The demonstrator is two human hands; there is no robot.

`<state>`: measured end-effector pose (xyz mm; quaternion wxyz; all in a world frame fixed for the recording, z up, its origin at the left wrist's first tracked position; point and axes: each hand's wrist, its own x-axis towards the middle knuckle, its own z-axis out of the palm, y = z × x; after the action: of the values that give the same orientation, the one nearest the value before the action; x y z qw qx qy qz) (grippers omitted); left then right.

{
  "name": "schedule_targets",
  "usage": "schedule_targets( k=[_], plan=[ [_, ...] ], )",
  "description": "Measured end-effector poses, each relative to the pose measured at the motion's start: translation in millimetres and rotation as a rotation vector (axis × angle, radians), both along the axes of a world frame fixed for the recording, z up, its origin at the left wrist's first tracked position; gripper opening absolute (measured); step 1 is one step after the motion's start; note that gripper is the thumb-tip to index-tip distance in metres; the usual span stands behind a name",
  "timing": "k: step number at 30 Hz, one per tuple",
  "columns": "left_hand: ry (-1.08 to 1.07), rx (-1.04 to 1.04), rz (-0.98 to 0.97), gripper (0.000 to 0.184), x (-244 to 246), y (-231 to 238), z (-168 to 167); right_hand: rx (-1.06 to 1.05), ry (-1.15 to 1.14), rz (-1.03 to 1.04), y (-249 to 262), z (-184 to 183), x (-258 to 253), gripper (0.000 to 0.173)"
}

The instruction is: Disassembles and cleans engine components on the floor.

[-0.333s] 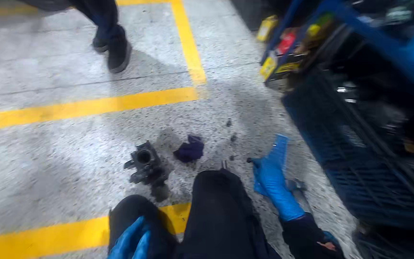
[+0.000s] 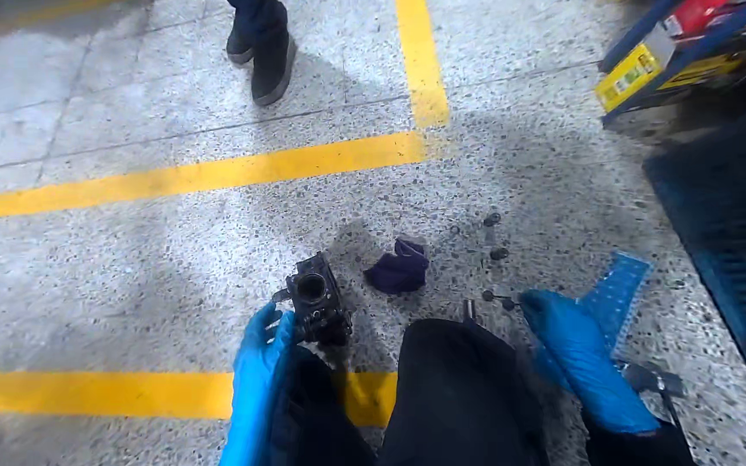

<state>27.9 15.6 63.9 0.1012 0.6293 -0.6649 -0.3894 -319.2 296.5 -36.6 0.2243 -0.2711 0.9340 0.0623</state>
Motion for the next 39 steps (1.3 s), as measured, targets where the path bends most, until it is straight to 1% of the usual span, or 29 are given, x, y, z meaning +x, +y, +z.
schedule_targets(
  k=[1, 2, 3, 4, 7, 9, 11, 13, 15, 16, 18, 20, 22, 24, 27, 29, 30, 31, 32, 33, 34, 35, 37, 39],
  plan=[
    [0.014, 0.046, 0.009, 0.049, -4.0, -10.3, -6.6, 0.113, -0.175, -0.15, -10.5, 15.3, -4.8, 0.035],
    [0.027, 0.095, 0.013, 0.046, -6.5, -19.1, -12.8, -0.086, -0.069, -0.139, 5.6, 4.0, -4.0, 0.029],
    [0.038, 0.138, 0.02, 0.043, -9.6, -26.1, -17.3, -0.282, 0.023, -0.119, 21.0, -3.8, -1.6, 0.027],
    [0.038, 0.174, 0.019, 0.041, -13.2, -31.2, -20.8, -0.414, 0.067, -0.119, 31.4, -2.2, 2.6, 0.028],
    [-0.022, 0.206, -0.014, 0.034, -24.7, -40.1, -25.8, -0.587, 0.104, -0.158, 42.2, 19.1, 29.2, 0.035],
    [-0.02, 0.199, -0.007, 0.029, -26.9, -42.0, -28.5, -0.664, 0.059, -0.196, 34.4, 31.1, 56.7, 0.038],
    [0.033, 0.217, 0.041, 0.027, -29.9, -41.2, -27.9, -0.757, -0.018, -0.197, 17.0, 39.4, 84.6, 0.036],
    [0.049, 0.26, 0.106, 0.034, -35.6, -39.6, -25.9, -0.818, -0.088, -0.132, -2.3, 39.3, 110.3, 0.033],
    [-0.017, 0.272, 0.122, 0.042, -43.3, -41.6, -24.9, -0.831, -0.168, -0.055, -20.5, 32.1, 134.1, 0.031],
    [-0.051, 0.261, 0.104, 0.04, -46.6, -44.1, -24.6, -0.841, -0.182, -0.019, -29.6, 26.4, 145.8, 0.03],
    [-0.076, 0.222, 0.062, 0.029, -48.5, -51.2, -25.3, -0.855, -0.182, 0.069, -44.0, 11.2, 166.0, 0.03],
    [-0.047, 0.22, 0.056, 0.023, -44.5, -65.0, -23.6, -0.827, -0.14, 0.153, -50.7, -3.9, 174.2, 0.03],
    [-0.005, 0.263, 0.058, 0.022, -31.9, -85.7, -20.6, -0.812, -0.154, 0.14, -51.8, -7.1, 173.0, 0.03],
    [0.019, 0.344, 0.056, 0.026, -13.1, -110.8, -21.3, -0.799, -0.161, 0.119, -49.7, -7.6, 171.7, 0.029],
    [-0.003, 0.412, -0.001, 0.025, 21.3, -145.2, -37.5, -0.756, -0.128, 0.141, -52.9, -7.4, 172.2, 0.028],
    [-0.035, 0.437, -0.007, 0.025, 37.5, -155.0, -48.0, -0.695, -0.127, 0.144, -66.1, -3.8, 173.0, 0.029],
    [-0.035, 0.45, 0.007, 0.025, 43.8, -156.4, -53.4, -0.662, -0.172, 0.121, -77.7, -0.7, 173.8, 0.029],
    [-0.029, 0.455, 0.026, 0.025, 48.8, -156.3, -58.5, -0.628, -0.278, 0.073, -93.0, 3.1, 174.1, 0.029],
    [-0.017, 0.461, 0.045, 0.025, 52.1, -155.8, -61.6, -0.591, -0.436, -0.006, -112.0, 5.8, 173.3, 0.03],
    [-0.003, 0.463, 0.057, 0.025, 53.5, -154.7, -63.0, -0.56, -0.605, -0.098, -132.9, 4.7, 172.3, 0.031],
    [0.006, 0.468, 0.06, 0.024, 53.8, -153.6, -63.0, -0.559, -0.715, -0.172, -152.5, -1.3, 172.9, 0.031],
    [0.006, 0.475, 0.058, 0.025, 53.1, -153.6, -62.7, -0.567, -0.742, -0.206, -168.7, -9.2, 174.4, 0.031],
    [-0.015, 0.478, 0.037, 0.026, 46.6, -153.7, -59.0, -0.625, -0.608, -0.179, -188.7, -26.2, 173.1, 0.033],
    [-0.046, 0.486, -0.005, 0.025, 38.9, -155.1, -55.0, -0.701, -0.442, -0.177, -192.4, -42.3, 167.9, 0.033]
  ],
)
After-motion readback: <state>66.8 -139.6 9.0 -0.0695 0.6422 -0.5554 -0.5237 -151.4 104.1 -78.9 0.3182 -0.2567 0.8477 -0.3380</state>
